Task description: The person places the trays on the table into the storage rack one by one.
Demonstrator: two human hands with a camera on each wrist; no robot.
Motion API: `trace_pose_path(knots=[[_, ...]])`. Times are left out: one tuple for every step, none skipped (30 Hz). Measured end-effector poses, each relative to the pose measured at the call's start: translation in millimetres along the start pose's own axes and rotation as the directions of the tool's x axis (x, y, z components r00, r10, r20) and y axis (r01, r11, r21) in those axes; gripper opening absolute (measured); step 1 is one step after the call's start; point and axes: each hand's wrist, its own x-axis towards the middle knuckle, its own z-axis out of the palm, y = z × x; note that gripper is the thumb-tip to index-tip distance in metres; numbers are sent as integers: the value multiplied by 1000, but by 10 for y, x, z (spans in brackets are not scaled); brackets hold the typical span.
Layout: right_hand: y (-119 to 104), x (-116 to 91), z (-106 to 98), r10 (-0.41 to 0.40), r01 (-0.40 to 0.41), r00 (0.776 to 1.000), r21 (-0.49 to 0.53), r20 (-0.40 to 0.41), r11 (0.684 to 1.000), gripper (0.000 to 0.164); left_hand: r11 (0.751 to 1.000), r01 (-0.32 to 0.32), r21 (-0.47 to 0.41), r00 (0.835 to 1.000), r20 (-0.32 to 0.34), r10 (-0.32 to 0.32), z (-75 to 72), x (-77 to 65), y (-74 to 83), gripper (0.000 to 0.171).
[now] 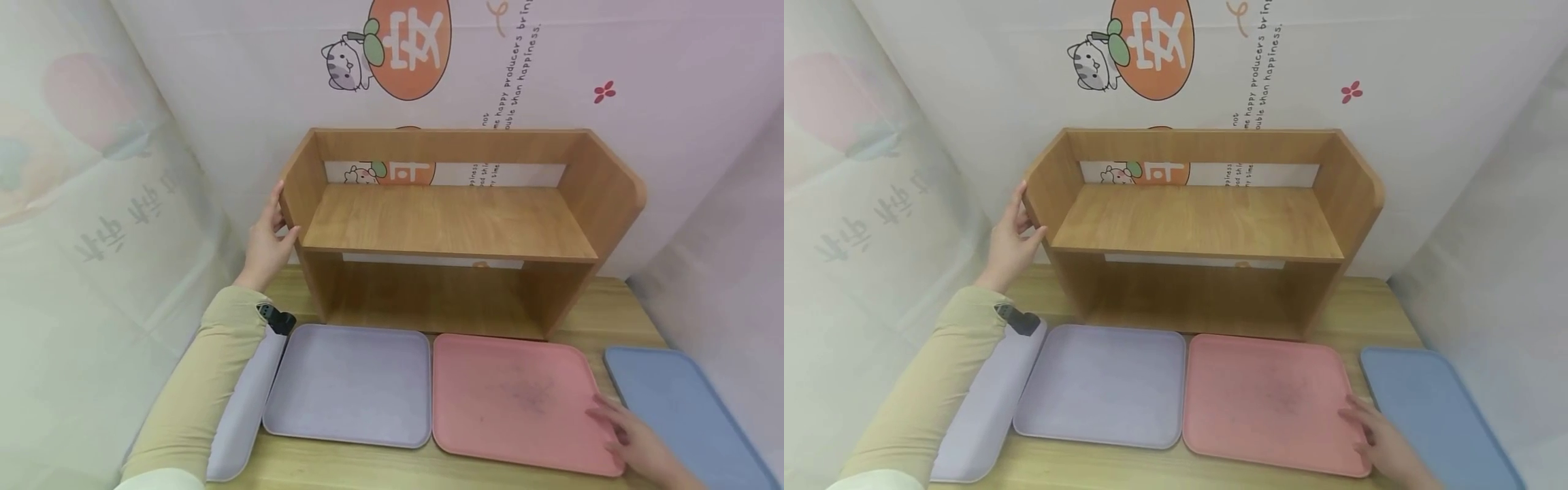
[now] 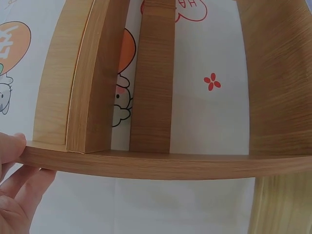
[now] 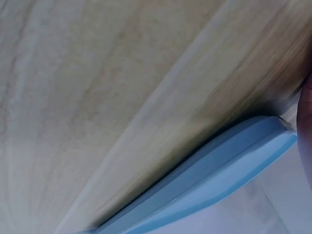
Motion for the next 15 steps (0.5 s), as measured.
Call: trace_pose_path(knots=[[-1, 1, 5, 17, -17, 1000, -4, 0, 1000, 57, 1000, -2, 9, 1000, -2, 2, -5, -4, 0, 82], [-4, -1, 8, 42, -42, 999, -14, -6, 999, 55, 1000, -3, 15, 1000, -2, 3, -9, -7, 1, 82], [-9, -5, 8, 80, -80, 997, -11, -5, 997, 53, 1000, -4, 18, 1000, -2, 5, -12, -9, 2, 82], [-16, -8, 6, 128, -128, 992, -9, 4, 992, 52, 1000, -4, 22, 1000, -2, 4, -15, -10, 4, 82], [-20, -9, 0, 167, -167, 986, -11, 11, 986, 51, 1000, -5, 27, 1000, -3, 5, -18, -11, 5, 82], [-25, -9, -4, 198, -198, 980, -10, 15, 980, 50, 1000, -3, 26, 1000, -2, 3, -22, -13, 7, 82], [-26, -7, -8, 211, -211, 978, -3, 12, 978, 48, 1000, -2, 25, 1000, -1, 2, -20, -12, 10, 82], [-24, -3, -9, 216, -216, 976, 7, 0, 976, 47, 1000, -2, 24, 1000, 0, 2, -20, -11, 9, 82], [-19, 2, -14, 204, -204, 979, 25, -7, 979, 46, 1000, 0, 22, 1000, 1, 0, -21, -11, 11, 82], [-17, 9, -23, 194, -193, 981, 43, -8, 980, 45, 1000, 2, 21, 1000, 3, -2, -22, -12, 13, 83], [-14, 15, -37, 182, -182, 983, 73, 3, 981, 43, 1000, 4, 19, 1000, 4, -4, -24, -13, 13, 83], [-11, 19, -52, 185, -186, 983, 101, 20, 977, 41, 1000, 6, 19, 1000, 5, -6, -25, -12, 11, 83], [-13, 31, -74, 207, -212, 977, 127, 46, 969, 39, 1000, 7, 20, 1000, 5, -7, -27, -12, 10, 83], [-16, 39, -102, 246, -258, 965, 152, 92, 954, 37, 1000, 9, 17, 1000, 6, -9, -27, -12, 9, 83], [-21, 49, -134, 290, -313, 946, 173, 148, 934, 37, 1000, 11, 18, 1000, 7, -12, -28, -12, 8, 83]])
